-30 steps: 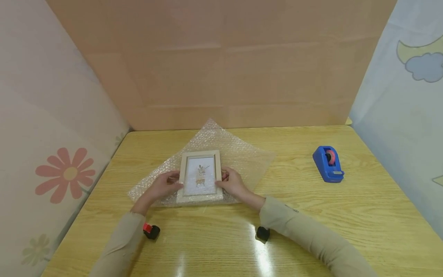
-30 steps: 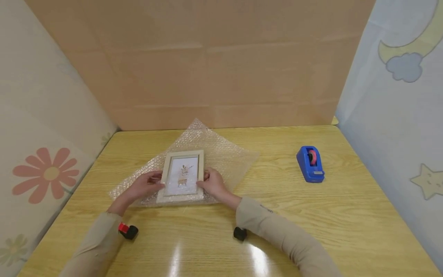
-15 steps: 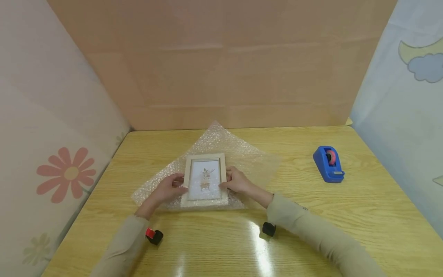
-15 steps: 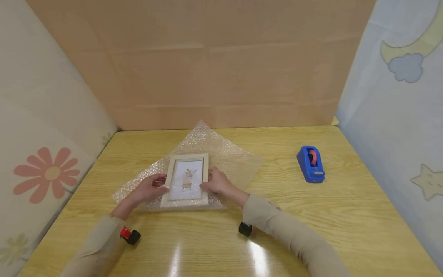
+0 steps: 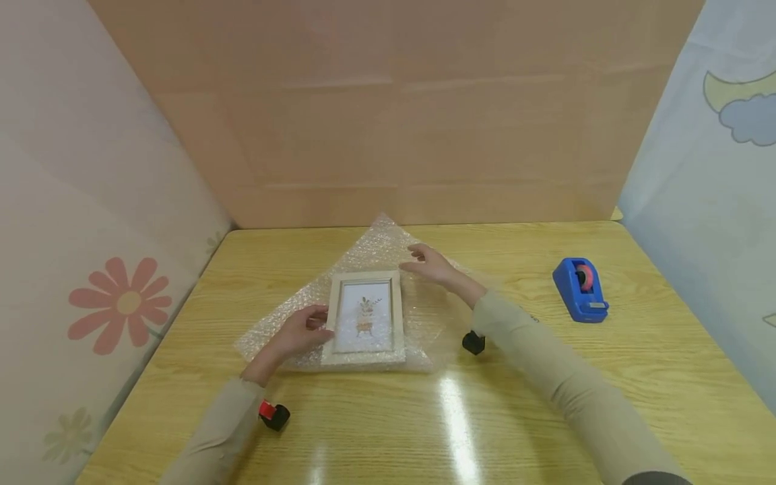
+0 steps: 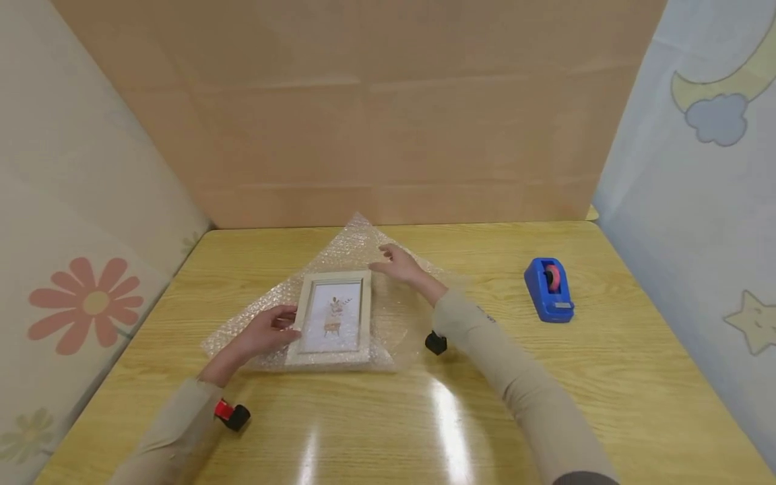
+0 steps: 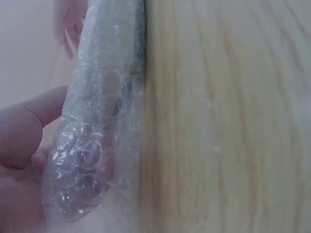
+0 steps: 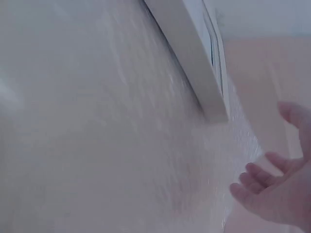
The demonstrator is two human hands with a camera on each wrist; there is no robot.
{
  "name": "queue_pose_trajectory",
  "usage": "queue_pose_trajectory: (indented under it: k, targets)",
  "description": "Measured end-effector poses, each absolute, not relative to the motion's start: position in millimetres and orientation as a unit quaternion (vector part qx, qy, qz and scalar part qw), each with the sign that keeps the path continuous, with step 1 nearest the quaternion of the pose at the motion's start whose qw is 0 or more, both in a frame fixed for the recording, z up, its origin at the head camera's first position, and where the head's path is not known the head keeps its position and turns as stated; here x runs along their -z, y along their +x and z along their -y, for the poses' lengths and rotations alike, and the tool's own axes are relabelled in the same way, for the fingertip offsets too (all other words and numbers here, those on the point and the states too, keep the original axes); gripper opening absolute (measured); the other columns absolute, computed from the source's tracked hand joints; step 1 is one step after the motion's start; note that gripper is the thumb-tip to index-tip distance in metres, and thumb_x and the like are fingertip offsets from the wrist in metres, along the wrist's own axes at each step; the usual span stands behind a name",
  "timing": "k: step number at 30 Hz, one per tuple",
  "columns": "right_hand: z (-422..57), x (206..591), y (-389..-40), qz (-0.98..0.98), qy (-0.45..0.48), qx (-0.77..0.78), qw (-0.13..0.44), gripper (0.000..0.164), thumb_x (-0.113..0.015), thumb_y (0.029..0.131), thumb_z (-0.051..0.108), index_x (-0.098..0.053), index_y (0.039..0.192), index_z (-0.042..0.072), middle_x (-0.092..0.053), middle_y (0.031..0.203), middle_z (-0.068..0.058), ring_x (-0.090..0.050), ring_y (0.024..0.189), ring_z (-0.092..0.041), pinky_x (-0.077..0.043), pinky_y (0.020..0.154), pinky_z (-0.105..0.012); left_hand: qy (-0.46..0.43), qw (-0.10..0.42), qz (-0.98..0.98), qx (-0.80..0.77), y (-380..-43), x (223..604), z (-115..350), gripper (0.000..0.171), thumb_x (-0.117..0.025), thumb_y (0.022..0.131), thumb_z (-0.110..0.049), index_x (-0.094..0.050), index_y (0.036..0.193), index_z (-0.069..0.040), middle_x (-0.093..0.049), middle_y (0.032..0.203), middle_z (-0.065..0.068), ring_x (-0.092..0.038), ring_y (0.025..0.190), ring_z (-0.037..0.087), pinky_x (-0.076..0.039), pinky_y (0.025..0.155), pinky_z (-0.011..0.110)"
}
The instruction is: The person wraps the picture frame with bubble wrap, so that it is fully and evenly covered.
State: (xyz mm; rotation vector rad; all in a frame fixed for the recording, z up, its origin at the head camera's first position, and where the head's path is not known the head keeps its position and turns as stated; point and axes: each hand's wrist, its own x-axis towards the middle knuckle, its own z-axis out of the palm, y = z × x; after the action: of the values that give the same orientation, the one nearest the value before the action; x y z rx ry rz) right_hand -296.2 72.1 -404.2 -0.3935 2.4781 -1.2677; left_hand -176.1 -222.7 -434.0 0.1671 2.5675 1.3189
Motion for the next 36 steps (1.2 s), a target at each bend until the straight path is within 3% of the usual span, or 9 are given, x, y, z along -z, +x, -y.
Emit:
queue_pose_trajectory:
  k: [5, 17, 23, 29, 36]
  targets:
    - [-79, 408, -322, -0.875, -0.143, 0.440, 0.139, 0.068, -0.058, 0.088, 0.032, -0.026, 0.141, 0.003, -0.027, 0.145, -0.017, -0.024, 0.132, -0.035, -0.026, 0.104, -0.050, 0.058, 0.125, -0.881, -0.454, -176, 438, 220, 0.057, -0.069, 0.080, -0.017, -0.046, 0.128, 0.003, -0.055, 0.119, 0.019, -0.054, 0.106, 0.034, -0.046, 0.088, 0.042]
    - [-80, 421, -345, -0.884, -0.126, 0.426, 0.145, 0.082, -0.065, 0.083, 0.029, -0.017, 0.144, 0.003, -0.019, 0.148, -0.016, -0.024, 0.132, -0.036, -0.022, 0.107, -0.048, 0.060, 0.125, -0.877, -0.460, -175, 436, 219, 0.056, -0.070, 0.078, -0.015, -0.047, 0.127, 0.002, -0.057, 0.117, 0.017, -0.055, 0.105, 0.032, -0.047, 0.087, 0.041]
    - [-76, 423, -347, -0.882, -0.130, 0.426, 0.156, 0.081, -0.064, 0.085, 0.025, -0.015, 0.144, 0.000, -0.020, 0.148, -0.018, -0.022, 0.133, -0.035, -0.021, 0.108, -0.045, 0.054, 0.123, -0.877, -0.462, -175, 438, 222, 0.056, -0.071, 0.078, -0.015, -0.048, 0.126, 0.001, -0.058, 0.115, 0.016, -0.055, 0.104, 0.031, -0.048, 0.085, 0.039]
    - [-74, 420, -345, -0.879, -0.126, 0.448, 0.104, 0.069, -0.061, 0.087, 0.019, -0.024, 0.142, 0.000, -0.036, 0.137, -0.021, -0.034, 0.126, -0.036, -0.030, 0.103, -0.046, 0.055, 0.125, -0.874, -0.467, -175, 436, 221, 0.055, -0.071, 0.078, -0.013, -0.048, 0.126, 0.003, -0.058, 0.115, 0.017, -0.056, 0.103, 0.032, -0.048, 0.085, 0.039]
    - [-65, 409, -341, -0.866, -0.147, 0.478, -0.009, 0.035, -0.055, 0.090, 0.012, -0.053, 0.121, -0.004, -0.054, 0.106, -0.018, -0.052, 0.107, -0.030, -0.043, 0.091, -0.039, 0.052, 0.131, -0.875, -0.464, -175, 434, 222, 0.057, -0.071, 0.078, -0.014, -0.047, 0.127, 0.003, -0.057, 0.116, 0.017, -0.055, 0.105, 0.032, -0.048, 0.086, 0.040]
